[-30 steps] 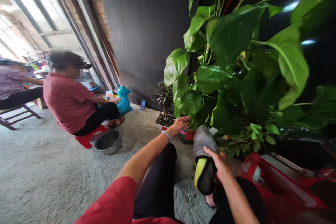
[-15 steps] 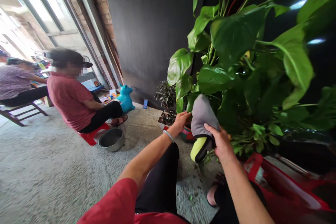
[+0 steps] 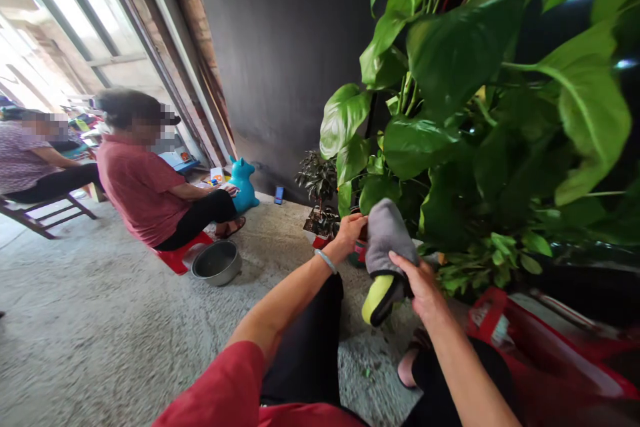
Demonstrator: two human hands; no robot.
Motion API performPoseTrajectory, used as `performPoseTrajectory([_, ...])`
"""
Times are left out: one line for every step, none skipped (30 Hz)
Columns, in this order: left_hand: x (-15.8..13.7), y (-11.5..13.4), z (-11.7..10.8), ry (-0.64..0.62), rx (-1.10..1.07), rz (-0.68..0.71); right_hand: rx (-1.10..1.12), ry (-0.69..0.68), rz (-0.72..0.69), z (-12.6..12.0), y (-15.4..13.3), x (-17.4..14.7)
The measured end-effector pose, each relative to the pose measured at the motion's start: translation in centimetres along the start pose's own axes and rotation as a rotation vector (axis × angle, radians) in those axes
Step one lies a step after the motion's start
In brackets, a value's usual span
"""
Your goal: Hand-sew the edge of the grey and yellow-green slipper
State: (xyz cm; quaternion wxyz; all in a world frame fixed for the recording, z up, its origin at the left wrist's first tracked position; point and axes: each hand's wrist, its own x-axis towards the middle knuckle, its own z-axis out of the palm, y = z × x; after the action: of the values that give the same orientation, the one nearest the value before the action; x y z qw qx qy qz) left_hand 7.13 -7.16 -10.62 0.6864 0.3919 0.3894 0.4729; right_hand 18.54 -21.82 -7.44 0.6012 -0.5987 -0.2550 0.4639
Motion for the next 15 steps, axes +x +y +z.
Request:
performPoseTrajectory([0.0, 0.1, -0.4, 0.019, -0.003, -0.005, -0.013, 0.022, 0.042, -0.6, 0.7, 0.0])
performPoseTrajectory([0.1, 0.1, -0.7, 0.046, -0.005, -0.011, -0.021, 0.037, 0.064, -1.4, 1.1, 0.1])
performPoseTrajectory([0.2, 0.1, -1.0, 0.07, -0.009, -0.021, -0.031, 0.055, 0.063, -2.3, 1.3, 0.3])
performPoseTrajectory([0.2, 0.1, -1.2, 0.088, -0.012, -0.037, -0.049, 0.084, 0.039, -3.2, 1.1, 0.6])
performPoseTrajectory([0.3, 0.0, -1.3, 0.1, -0.018, -0.053, -0.085, 0.135, -0.011, -4.1, 0.8, 1.2])
performPoseTrajectory([0.3, -0.2, -1.3, 0.108, -0.026, -0.067, -0.144, 0.207, -0.084, -4.9, 0.2, 2.0])
performPoseTrajectory([0.4, -0.5, -1.2, 0.106, -0.035, -0.077, -0.233, 0.291, -0.16, -5.5, -0.3, 3.0])
performPoseTrajectory([0.3, -0.8, -1.1, 0.097, -0.043, -0.084, -0.337, 0.363, -0.22, -5.9, -0.6, 4.1])
performPoseTrajectory([0.2, -1.2, -1.0, 0.086, -0.048, -0.088, -0.438, 0.406, -0.248, -6.2, -0.7, 5.0])
performPoseTrajectory([0.1, -1.6, -1.0, 0.075, -0.046, -0.09, -0.52, 0.405, -0.246, -6.3, -0.5, 5.8])
performPoseTrajectory([0.0, -2.0, -1.1, 0.064, -0.035, -0.092, -0.577, 0.366, -0.224, -6.4, 0.1, 6.3])
performPoseTrajectory([0.0, -2.4, -1.4, 0.06, -0.013, -0.093, -0.606, 0.301, -0.197, -6.5, 0.8, 6.5])
performPoseTrajectory([-0.1, -2.9, -1.7, 0.06, 0.022, -0.094, -0.614, 0.233, -0.176, -6.6, 1.6, 6.4])
performPoseTrajectory([0.0, -3.2, -2.0, 0.064, 0.07, -0.093, -0.609, 0.189, -0.169, -6.8, 2.3, 6.1])
performPoseTrajectory([0.2, -3.6, -2.3, 0.064, 0.127, -0.083, -0.601, 0.172, -0.171, -7.2, 2.9, 5.7])
